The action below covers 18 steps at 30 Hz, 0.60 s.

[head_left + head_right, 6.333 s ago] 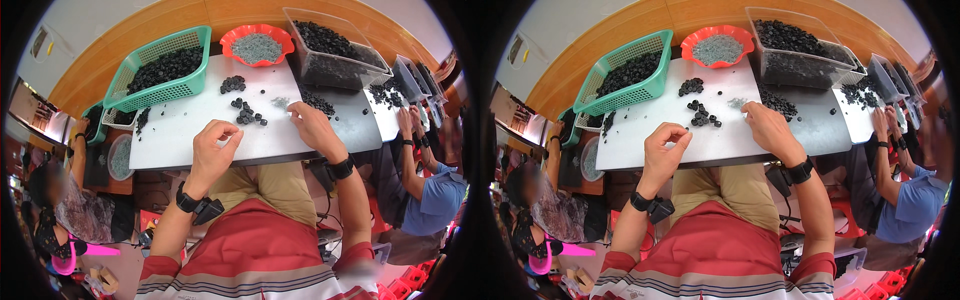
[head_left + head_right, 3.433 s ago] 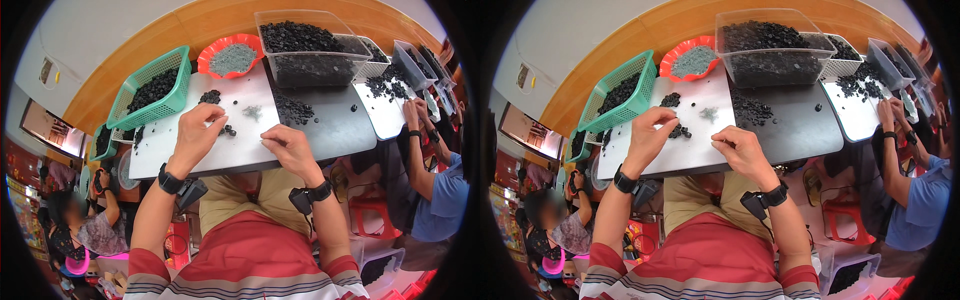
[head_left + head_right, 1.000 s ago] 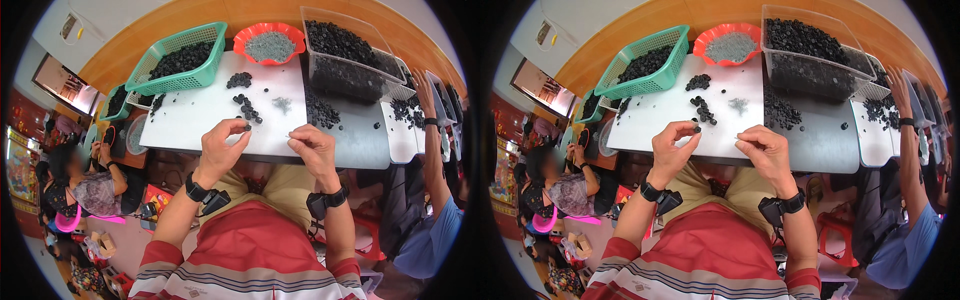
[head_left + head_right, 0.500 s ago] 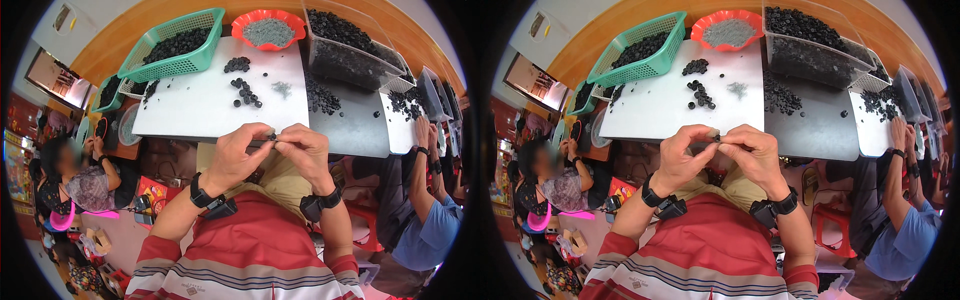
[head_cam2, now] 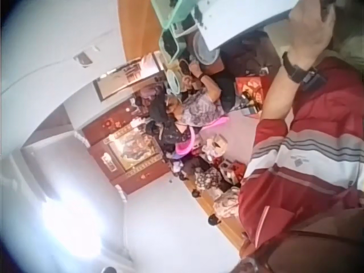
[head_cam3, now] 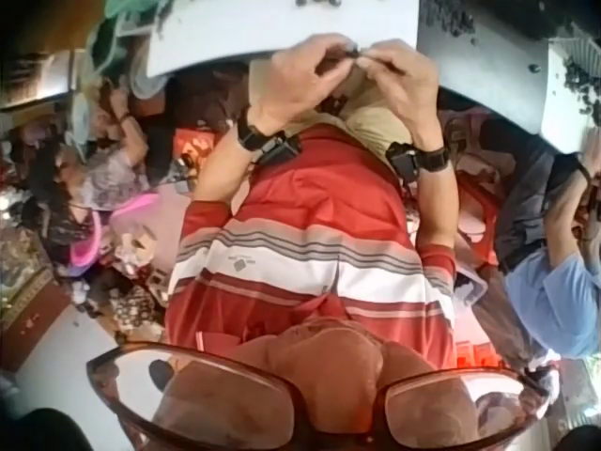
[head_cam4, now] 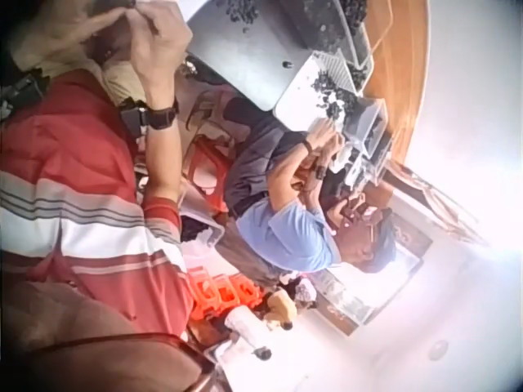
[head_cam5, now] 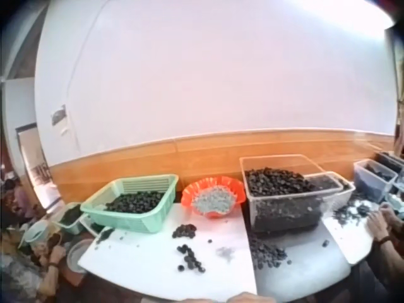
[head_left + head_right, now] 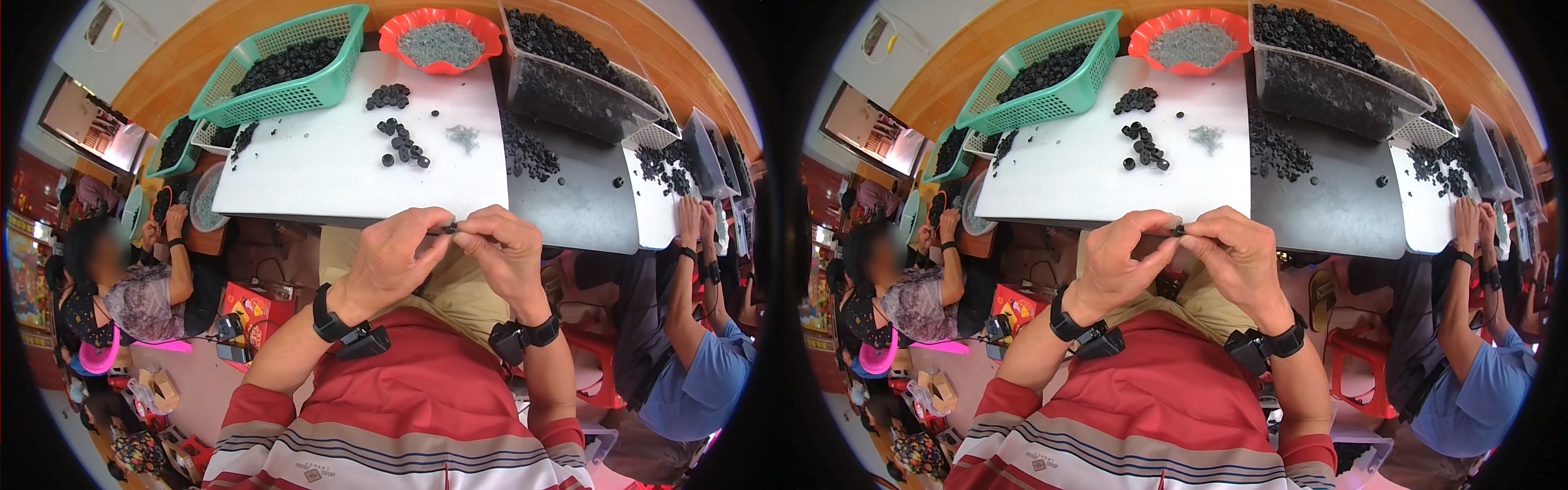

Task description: Inspecting and sorting small black rubber or plastic components into different containers.

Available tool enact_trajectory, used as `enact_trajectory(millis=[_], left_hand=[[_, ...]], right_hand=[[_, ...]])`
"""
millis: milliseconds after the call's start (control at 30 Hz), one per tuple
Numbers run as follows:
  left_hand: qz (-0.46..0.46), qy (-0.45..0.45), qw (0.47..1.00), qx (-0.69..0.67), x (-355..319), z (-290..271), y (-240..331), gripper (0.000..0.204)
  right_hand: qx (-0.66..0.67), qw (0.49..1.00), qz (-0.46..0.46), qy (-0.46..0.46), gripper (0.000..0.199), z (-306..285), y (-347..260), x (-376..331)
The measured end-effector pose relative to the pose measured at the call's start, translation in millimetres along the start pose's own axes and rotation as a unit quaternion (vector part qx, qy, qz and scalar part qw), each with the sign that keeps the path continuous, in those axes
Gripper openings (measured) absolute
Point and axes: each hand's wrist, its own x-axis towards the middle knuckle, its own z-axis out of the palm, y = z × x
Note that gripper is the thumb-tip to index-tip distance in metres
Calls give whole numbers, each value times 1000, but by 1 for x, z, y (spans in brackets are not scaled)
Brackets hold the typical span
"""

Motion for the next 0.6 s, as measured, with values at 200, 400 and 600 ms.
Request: enact_trajectory(millis=[200, 400, 600], left_hand=[[46, -18, 998, 28, 0, 2, 3, 31], [108, -12, 992, 62, 2, 4, 5, 31], [110, -29, 992, 56, -1, 6, 8, 33]], right_hand=[[-47, 998, 24, -18, 11, -5, -8, 0], [18, 993, 119, -16, 5, -5, -10, -3], [61, 985, 159, -5, 5, -2, -13, -8]])
